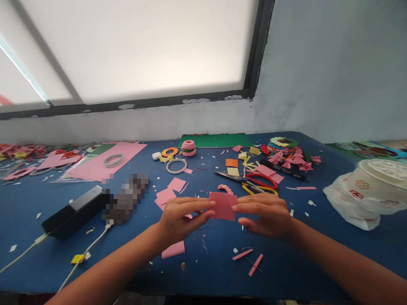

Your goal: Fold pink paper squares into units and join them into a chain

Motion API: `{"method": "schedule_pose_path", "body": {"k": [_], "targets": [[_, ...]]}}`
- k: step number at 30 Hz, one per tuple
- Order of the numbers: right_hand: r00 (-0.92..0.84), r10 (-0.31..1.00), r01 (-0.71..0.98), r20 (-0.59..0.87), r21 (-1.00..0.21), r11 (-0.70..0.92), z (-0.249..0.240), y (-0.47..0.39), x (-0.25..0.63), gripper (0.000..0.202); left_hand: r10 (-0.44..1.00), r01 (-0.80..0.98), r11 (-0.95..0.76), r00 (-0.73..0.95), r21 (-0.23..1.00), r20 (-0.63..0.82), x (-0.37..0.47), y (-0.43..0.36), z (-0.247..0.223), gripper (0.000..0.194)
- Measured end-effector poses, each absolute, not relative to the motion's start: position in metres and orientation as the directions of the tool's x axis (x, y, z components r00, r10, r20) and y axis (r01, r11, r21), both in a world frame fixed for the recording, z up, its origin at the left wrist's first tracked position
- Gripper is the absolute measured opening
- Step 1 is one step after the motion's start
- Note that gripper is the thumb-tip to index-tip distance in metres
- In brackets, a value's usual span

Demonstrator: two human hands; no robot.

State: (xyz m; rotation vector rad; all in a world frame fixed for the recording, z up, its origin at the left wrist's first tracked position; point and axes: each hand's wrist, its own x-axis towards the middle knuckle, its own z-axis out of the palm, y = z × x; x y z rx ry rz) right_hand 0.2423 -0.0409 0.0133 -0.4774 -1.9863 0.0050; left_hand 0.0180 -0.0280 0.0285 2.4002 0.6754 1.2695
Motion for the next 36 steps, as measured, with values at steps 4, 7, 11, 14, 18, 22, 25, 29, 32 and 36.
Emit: {"method": "schedule_pose_path", "body": {"k": [4,7,11,14,18,22,25,29,32,36], "targets": [[-0.084,0.725,0.261,0.684,-0.687,0.678,0.008,-0.041,0.225,0.006,0.870,0.165,-0.457,0.287,0.874,0.400,0.032,-0.027,0.025,0.015],[-0.046,0.924,0.046,0.379,-0.924,0.380,0.003,-0.037,0.217,0.031,0.948,0.099,-0.236,0.242,0.967,0.207,0.035,-0.022,0.025,0.037],[-0.088,0.981,-0.086,0.172,-0.983,0.165,-0.002,-0.029,0.216,0.038,0.967,0.096,-0.160,0.215,0.982,0.136,0.033,-0.015,0.024,0.030],[-0.062,0.987,-0.074,0.150,-0.987,0.145,-0.004,-0.022,0.220,0.032,0.978,0.138,-0.154,0.162,0.978,0.132,0.029,-0.002,0.021,0.024],[-0.070,0.975,0.077,0.210,-0.974,0.215,-0.007,-0.018,0.226,0.027,0.981,0.253,-0.192,0.074,0.948,0.179,0.019,0.025,0.017,0.031],[-0.295,0.839,0.313,0.457,-0.784,0.536,-0.012,-0.021,0.229,0.012,0.973,0.346,-0.229,0.083,0.910,0.213,0.009,0.033,0.022,0.043],[-0.505,0.675,0.389,0.538,-0.556,0.735,-0.015,-0.024,0.230,0.014,0.886,0.524,-0.378,0.444,0.764,0.134,0.006,0.017,0.031,0.028],[-0.680,0.629,0.475,0.378,-0.426,0.770,-0.017,-0.024,0.231,0.019,0.640,0.583,-0.637,0.765,0.504,-0.075,0.008,-0.005,0.034,0.022],[-0.743,0.612,0.482,0.272,-0.416,0.771,-0.013,-0.025,0.231,0.017,0.617,0.589,-0.722,0.786,0.362,-0.047,0.011,-0.010,0.029,0.020],[-0.727,0.646,0.492,0.233,-0.478,0.727,-0.008,-0.025,0.230,0.019,0.632,0.614,-0.735,0.774,0.287,-0.034,0.015,-0.010,0.024,0.015]]}}
